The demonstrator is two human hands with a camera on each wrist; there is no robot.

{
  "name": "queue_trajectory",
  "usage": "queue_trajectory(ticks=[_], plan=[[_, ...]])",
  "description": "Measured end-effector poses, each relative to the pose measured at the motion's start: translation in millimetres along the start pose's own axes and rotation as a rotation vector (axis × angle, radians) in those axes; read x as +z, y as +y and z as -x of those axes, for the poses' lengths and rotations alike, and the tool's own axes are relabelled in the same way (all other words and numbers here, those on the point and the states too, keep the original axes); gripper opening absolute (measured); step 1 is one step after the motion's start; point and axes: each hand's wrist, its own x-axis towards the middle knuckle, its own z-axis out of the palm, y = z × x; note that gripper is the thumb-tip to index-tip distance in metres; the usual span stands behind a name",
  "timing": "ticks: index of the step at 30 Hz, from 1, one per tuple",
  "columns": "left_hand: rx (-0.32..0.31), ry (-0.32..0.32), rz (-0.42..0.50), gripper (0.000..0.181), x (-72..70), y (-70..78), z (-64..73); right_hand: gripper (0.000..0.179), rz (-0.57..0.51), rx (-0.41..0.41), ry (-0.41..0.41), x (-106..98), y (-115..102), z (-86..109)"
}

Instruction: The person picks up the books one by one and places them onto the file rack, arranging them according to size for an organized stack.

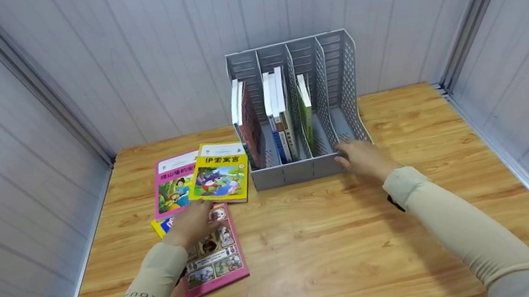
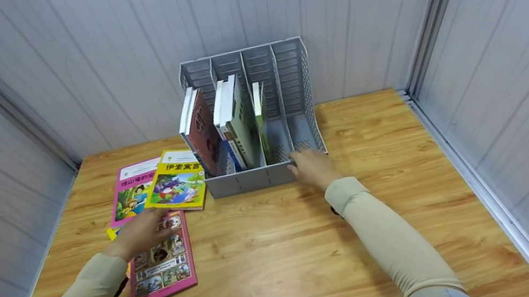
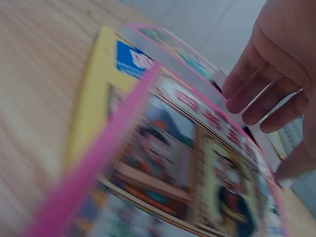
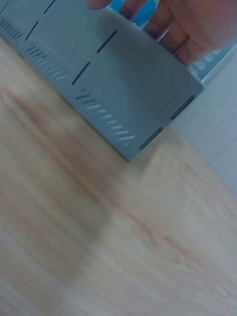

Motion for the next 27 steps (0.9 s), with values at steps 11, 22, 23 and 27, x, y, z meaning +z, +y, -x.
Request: queue_trajectory(ticks=[11,22,23,27], plan=[[-0.211,-0.158,-0.055,0.072,-4.5,-17.6,5.9,0.032,0.005,-0.013,0.119,12,5,-1.1],[-0.236,-0.205,-0.030,0.088,-6.0,-15.5,9.8,0.030,0.007,-0.006,0.180,21,9,-5.8],[-0.245,-0.211,-0.005,0.089,-6.6,-14.6,10.1,0.030,0.008,-0.005,0.184,21,9,-6.1],[-0.239,-0.215,0.048,0.085,-9.9,-12.3,11.3,0.030,-0.012,0.003,0.198,22,9,-6.1]])
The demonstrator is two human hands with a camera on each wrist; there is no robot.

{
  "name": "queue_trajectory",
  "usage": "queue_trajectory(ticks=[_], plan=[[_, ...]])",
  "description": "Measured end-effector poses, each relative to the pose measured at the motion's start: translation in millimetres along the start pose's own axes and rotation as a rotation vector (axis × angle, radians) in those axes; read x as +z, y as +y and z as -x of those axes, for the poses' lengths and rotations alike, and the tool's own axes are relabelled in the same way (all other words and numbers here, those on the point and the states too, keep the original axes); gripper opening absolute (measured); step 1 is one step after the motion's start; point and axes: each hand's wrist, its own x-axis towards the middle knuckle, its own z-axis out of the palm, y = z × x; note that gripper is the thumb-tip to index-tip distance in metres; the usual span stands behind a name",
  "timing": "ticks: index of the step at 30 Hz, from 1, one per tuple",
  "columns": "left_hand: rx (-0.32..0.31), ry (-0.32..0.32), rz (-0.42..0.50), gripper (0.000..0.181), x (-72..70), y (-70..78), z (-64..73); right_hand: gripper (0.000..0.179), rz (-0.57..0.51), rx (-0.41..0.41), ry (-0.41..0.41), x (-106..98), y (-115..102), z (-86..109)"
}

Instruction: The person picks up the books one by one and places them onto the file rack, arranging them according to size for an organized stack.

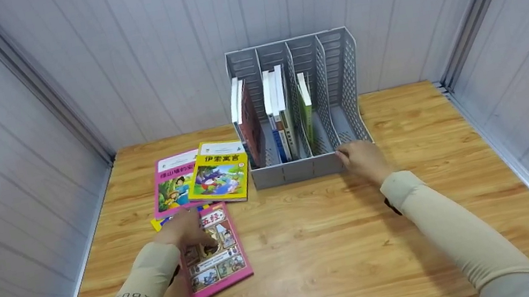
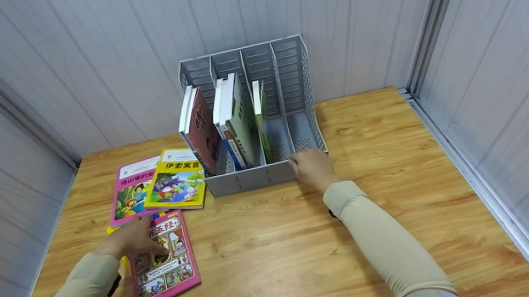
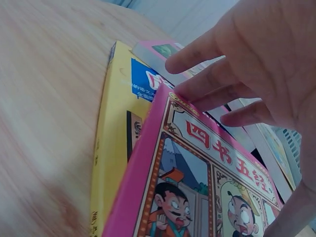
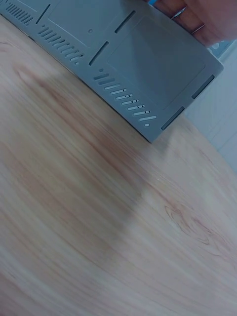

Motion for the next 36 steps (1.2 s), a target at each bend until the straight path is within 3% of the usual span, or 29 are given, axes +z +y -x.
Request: queue_trajectory(ticks=[4,10,14,19,29,33,36], plan=[[0.028,0.009,-0.046,0.077,-2.4,1.0,3.0,0.030,-0.026,0.012,0.003,1,-2,1.3],[-0.033,-0.010,-0.014,0.065,-5.4,1.4,6.5,0.032,-0.019,0.026,-0.004,2,-5,3.7],[-0.060,-0.026,0.022,0.073,-13.1,0.6,6.6,0.032,-0.016,0.029,0.004,1,-6,3.4],[-0.050,-0.073,0.086,0.081,-23.4,5.2,3.0,0.033,-0.009,0.031,0.005,1,-5,2.5],[0.070,-0.197,0.189,0.049,-32.3,19.8,2.4,0.034,0.000,0.045,-0.004,2,-4,1.6],[0.114,-0.223,0.186,0.040,-37.9,28.2,4.3,0.036,0.002,0.052,-0.012,0,-5,2.4],[0.184,-0.223,0.191,0.028,-41.6,32.0,5.1,0.036,0.009,0.051,-0.020,0,-5,2.8]])
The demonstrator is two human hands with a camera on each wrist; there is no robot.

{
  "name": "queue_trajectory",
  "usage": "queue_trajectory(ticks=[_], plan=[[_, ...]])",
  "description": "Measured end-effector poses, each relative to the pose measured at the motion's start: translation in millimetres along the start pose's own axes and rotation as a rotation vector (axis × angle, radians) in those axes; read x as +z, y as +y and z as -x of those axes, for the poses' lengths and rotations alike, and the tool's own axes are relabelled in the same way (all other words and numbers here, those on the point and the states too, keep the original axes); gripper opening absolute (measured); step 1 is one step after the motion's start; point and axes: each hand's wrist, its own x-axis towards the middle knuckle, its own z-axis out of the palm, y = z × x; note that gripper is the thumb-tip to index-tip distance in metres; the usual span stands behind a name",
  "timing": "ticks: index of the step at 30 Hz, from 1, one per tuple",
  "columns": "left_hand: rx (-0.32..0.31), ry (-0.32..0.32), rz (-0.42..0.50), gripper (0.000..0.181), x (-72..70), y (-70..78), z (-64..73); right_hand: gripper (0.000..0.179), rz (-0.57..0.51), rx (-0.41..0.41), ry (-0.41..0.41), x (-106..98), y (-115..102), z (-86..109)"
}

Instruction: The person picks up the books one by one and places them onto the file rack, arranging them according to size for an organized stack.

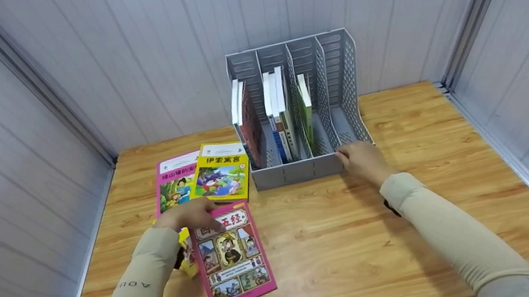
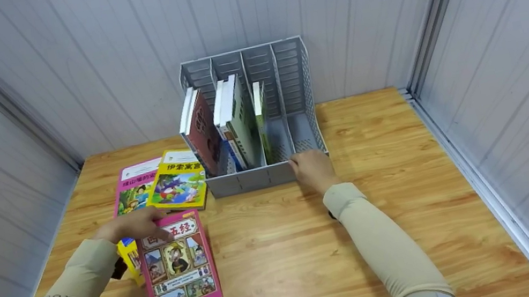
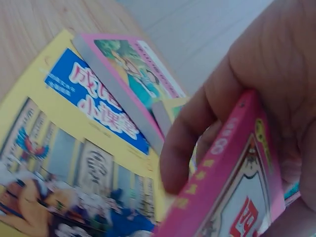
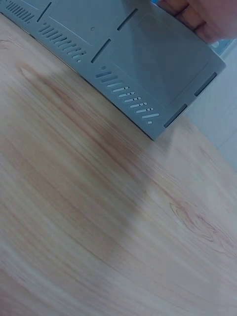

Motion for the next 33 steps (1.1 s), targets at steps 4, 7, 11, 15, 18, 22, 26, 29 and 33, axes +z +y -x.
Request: queue_trajectory(ticks=[4,7,11,15,18,22,26,29,33], plan=[[0.080,-0.005,0.032,0.016,-4.1,1.7,-0.1,0.035,0.000,-0.007,-0.003,0,1,0.3],[0.110,-0.009,0.095,0.021,-7.3,1.6,-1.1,0.036,-0.011,-0.014,-0.011,-2,2,1.3],[0.171,0.013,0.179,0.042,-11.0,-0.7,-2.5,0.040,-0.047,-0.043,-0.024,-7,2,3.4],[0.238,0.065,0.273,0.037,-13.4,-1.5,-4.2,0.046,-0.080,-0.101,0.031,-20,-3,5.5],[0.278,0.097,0.381,0.021,-13.5,0.8,-7.2,0.048,-0.100,-0.145,0.100,-33,-12,6.7],[0.322,0.163,0.536,0.025,-10.2,7.9,-12.3,0.048,-0.142,-0.189,0.181,-51,-28,9.0],[0.358,0.271,0.685,0.031,-4.7,20.6,-18.0,0.046,-0.197,-0.245,0.288,-65,-46,12.2],[0.371,0.382,0.782,0.032,0.2,33.9,-21.8,0.046,-0.220,-0.311,0.369,-73,-62,15.8],[0.341,0.538,0.880,0.031,9.9,56.7,-26.7,0.049,-0.209,-0.413,0.420,-78,-86,22.4]])
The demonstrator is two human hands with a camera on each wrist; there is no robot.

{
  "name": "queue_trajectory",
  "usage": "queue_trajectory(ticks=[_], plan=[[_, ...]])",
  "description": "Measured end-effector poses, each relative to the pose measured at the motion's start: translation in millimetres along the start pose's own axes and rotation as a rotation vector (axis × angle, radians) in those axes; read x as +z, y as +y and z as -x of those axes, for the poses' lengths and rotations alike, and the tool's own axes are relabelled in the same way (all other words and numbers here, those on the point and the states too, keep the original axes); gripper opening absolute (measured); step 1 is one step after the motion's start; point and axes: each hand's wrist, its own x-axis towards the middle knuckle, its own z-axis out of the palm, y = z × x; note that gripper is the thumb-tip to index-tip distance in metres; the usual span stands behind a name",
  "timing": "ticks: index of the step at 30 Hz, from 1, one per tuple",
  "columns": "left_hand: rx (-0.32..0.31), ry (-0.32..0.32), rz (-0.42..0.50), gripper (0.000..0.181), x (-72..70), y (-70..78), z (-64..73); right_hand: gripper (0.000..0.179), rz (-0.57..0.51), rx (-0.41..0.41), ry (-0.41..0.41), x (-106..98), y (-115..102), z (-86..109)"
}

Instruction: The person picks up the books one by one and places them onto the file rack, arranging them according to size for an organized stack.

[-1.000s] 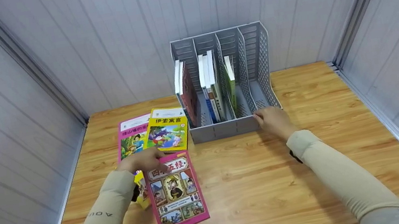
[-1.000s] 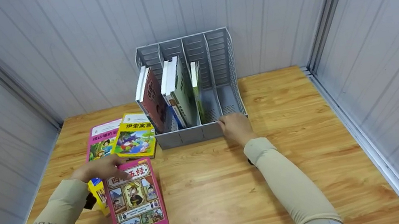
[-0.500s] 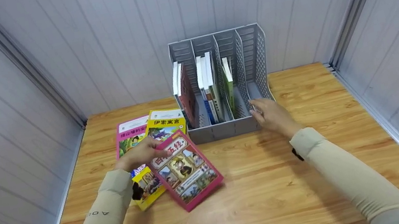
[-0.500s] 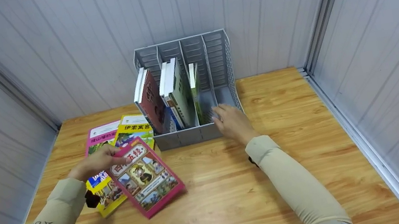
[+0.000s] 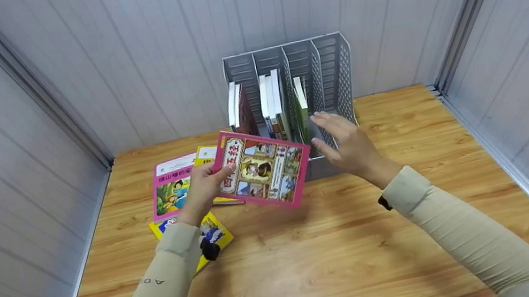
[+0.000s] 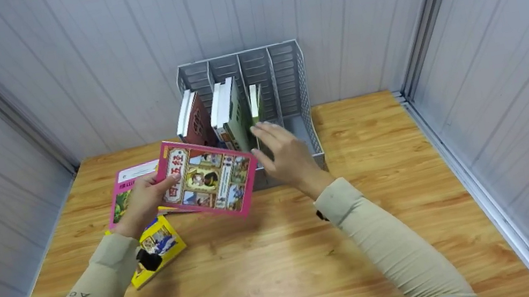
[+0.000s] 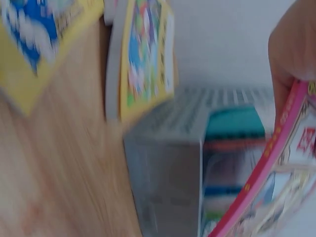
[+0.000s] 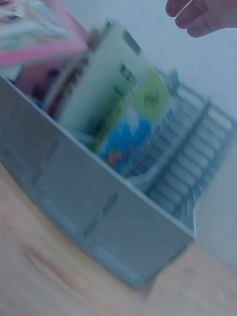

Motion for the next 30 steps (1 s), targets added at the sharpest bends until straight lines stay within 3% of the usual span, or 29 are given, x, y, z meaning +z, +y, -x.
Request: queue_trajectory(ticks=[5,9,17,23,30], plan=[[0.015,0.179,0.102,0.028,39.7,6.6,1.1,0.055,0.037,-0.122,-0.048,7,-27,-0.9],[0.037,0.268,0.224,0.025,68.6,13.5,3.1,0.065,0.103,-0.176,-0.112,13,-42,1.4],[0.017,0.397,0.380,0.025,103.3,24.7,10.7,0.081,0.216,-0.104,-0.236,23,-48,9.1],[-0.038,0.425,0.484,0.030,117.7,31.6,18.0,0.080,0.313,-0.136,-0.253,32,-41,13.8],[-0.136,0.376,0.595,0.035,130.2,34.6,26.2,0.047,0.494,-0.331,-0.047,42,-23,18.9]])
